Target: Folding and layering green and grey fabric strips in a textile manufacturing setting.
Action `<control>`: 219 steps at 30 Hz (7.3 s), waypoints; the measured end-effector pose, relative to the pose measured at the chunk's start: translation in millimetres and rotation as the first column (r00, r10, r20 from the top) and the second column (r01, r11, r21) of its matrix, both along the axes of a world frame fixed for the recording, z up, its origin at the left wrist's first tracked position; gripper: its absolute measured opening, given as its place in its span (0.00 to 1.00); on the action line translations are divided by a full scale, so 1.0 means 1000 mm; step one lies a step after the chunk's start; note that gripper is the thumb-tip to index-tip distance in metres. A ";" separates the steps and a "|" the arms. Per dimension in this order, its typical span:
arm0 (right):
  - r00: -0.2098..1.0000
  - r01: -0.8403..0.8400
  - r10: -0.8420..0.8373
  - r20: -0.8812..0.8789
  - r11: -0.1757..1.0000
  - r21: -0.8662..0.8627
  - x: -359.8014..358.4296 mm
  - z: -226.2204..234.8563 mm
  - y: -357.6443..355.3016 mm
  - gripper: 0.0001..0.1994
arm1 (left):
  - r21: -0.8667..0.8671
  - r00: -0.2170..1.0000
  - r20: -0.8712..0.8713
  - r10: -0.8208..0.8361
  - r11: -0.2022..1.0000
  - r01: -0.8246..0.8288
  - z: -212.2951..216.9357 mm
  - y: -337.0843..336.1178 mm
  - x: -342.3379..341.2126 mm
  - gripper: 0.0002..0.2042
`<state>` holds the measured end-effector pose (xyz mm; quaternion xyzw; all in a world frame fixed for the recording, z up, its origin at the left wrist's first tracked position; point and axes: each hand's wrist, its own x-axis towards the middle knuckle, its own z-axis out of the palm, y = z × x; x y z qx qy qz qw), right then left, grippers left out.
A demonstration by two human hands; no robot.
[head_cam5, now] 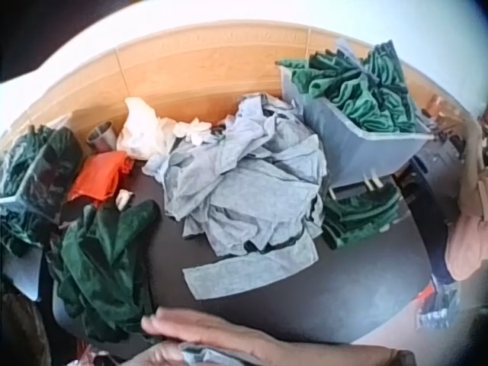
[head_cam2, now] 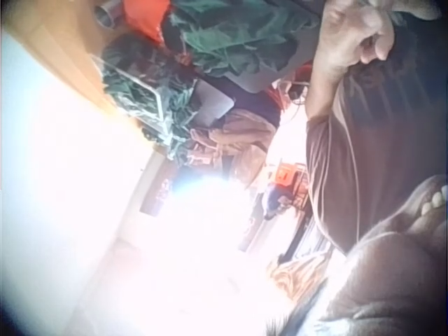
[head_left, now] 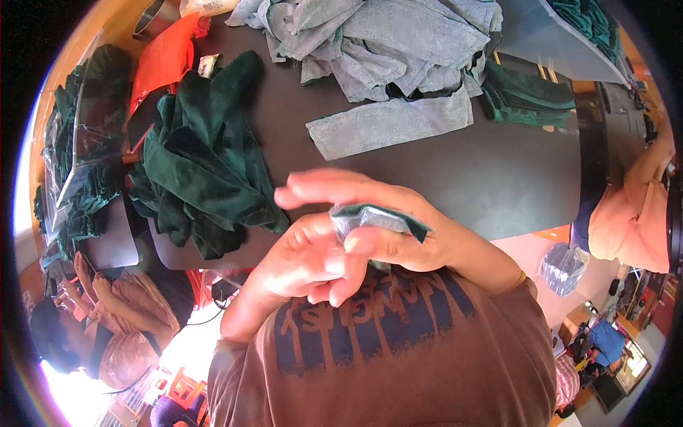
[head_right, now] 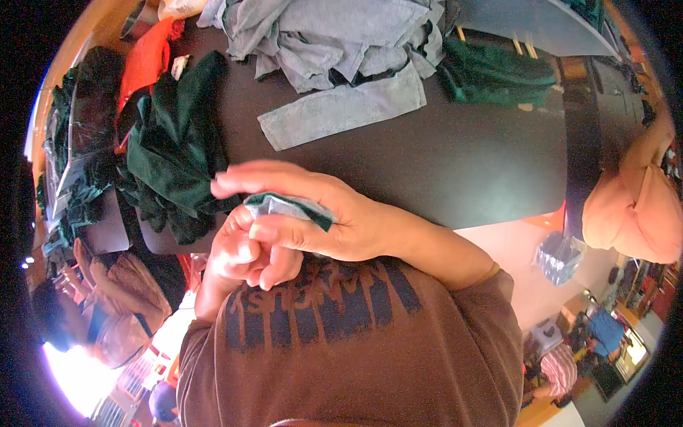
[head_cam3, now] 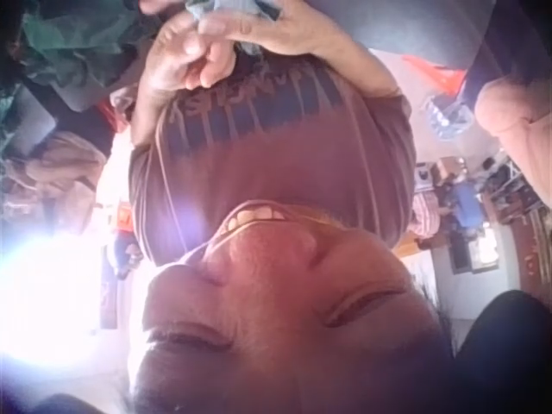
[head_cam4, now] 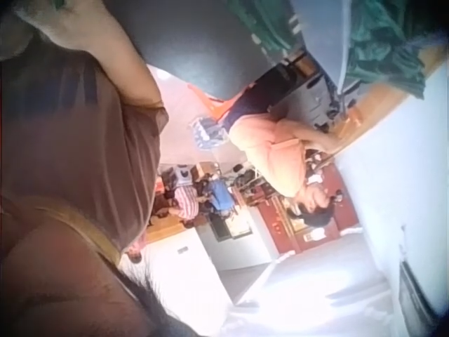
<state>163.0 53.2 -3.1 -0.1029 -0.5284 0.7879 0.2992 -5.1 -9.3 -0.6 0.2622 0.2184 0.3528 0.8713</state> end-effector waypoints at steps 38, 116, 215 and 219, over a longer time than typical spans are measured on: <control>0.967 0.227 -0.254 0.008 0.878 0.420 0.003 -0.007 0.010 0.24 | -0.015 0.912 -0.247 0.328 0.940 -0.342 0.026 0.003 -0.007 0.11; 0.887 0.436 -0.458 -0.063 0.783 0.444 -0.003 -0.009 0.002 0.14 | 0.839 0.340 -0.511 0.789 0.544 -0.003 0.015 0.016 0.003 0.11; 0.891 0.417 -0.333 0.308 0.869 -0.268 0.010 0.014 0.009 0.09 | 0.610 0.485 -0.511 0.710 0.697 -0.378 0.018 0.021 -0.002 0.07; 0.847 0.514 -0.456 0.272 0.833 -0.206 0.014 0.014 0.013 0.07 | 0.679 0.534 -0.458 0.711 0.667 -0.307 0.013 0.020 -0.007 0.07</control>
